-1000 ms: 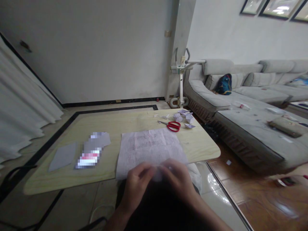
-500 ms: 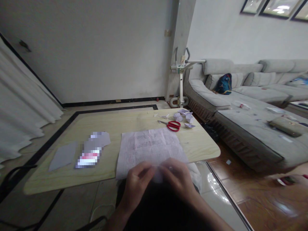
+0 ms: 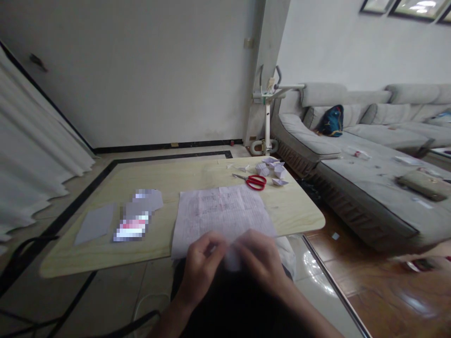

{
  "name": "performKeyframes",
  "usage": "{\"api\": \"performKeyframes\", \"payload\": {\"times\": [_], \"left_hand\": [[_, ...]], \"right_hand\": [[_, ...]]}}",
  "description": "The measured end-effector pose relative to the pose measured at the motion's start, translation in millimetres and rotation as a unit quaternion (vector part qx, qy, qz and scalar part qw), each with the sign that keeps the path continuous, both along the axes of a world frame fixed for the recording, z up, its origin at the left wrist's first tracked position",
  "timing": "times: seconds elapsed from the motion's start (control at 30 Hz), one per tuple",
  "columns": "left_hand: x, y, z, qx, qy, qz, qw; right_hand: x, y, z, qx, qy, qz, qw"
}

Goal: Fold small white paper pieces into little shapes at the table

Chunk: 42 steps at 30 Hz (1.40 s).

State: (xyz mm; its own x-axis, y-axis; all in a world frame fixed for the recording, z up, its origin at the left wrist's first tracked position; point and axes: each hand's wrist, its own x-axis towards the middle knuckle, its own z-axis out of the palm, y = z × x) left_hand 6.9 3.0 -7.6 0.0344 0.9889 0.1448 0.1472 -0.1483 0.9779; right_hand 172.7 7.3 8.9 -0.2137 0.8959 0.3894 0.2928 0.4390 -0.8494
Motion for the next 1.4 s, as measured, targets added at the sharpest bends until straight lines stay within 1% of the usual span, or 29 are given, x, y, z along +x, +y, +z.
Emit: {"api": "performKeyframes", "payload": {"times": [0.1,0.23,0.4,0.6,0.7,0.87,0.97,1.07,1.13,1.23,1.33,1.4], "left_hand": [[2.4,0.0,-0.9,0.002,0.010,0.007,1.000],[4.6,-0.2,0.6,-0.008,0.022,-0.010,1.000],[1.8,-1.9,3.7,0.035,0.061,0.005,0.997],[-0.6,-0.7,-1.8,0.066,0.096,0.012,0.993],[0.8,-1.7,-2.1,0.068,0.096,0.011,0.993],[3.8,-3.8,2.8,0.060,0.078,0.010,0.995],[3.3,-4.3,3.9,0.080,0.080,0.001,0.994],[2.5,-4.7,2.8,0.090,0.078,-0.008,0.993],[3.0,-4.8,1.3,0.084,0.071,-0.006,0.994],[4.5,-4.6,-1.8,0.060,0.068,-0.006,0.996],[4.0,-4.0,-4.7,0.038,0.088,-0.021,0.995],[2.0,-3.6,-5.6,0.045,0.110,-0.033,0.992]], "right_hand": [[0.8,-0.5,-0.5,0.005,-0.001,-0.007,1.000],[1.2,-1.4,-0.3,-0.002,0.014,-0.023,1.000],[-1.4,-0.3,-3.6,-0.030,0.026,-0.023,0.999],[-2.1,1.8,-5.6,-0.056,0.037,-0.021,0.998],[-2.1,1.3,-4.7,-0.068,0.046,-0.021,0.996],[-2.0,-0.6,-2.8,-0.071,0.057,-0.023,0.996],[-1.8,-2.0,0.2,-0.080,0.059,-0.019,0.995],[-2.3,-3.5,2.5,-0.072,0.058,-0.011,0.996],[-3.0,-4.2,2.6,-0.068,0.059,-0.007,0.996],[-3.6,-4.5,1.0,-0.075,0.069,-0.020,0.995],[-2.9,-3.7,-0.9,-0.080,0.078,-0.029,0.993],[-2.2,-3.2,-1.6,-0.082,0.081,-0.030,0.993]]}}
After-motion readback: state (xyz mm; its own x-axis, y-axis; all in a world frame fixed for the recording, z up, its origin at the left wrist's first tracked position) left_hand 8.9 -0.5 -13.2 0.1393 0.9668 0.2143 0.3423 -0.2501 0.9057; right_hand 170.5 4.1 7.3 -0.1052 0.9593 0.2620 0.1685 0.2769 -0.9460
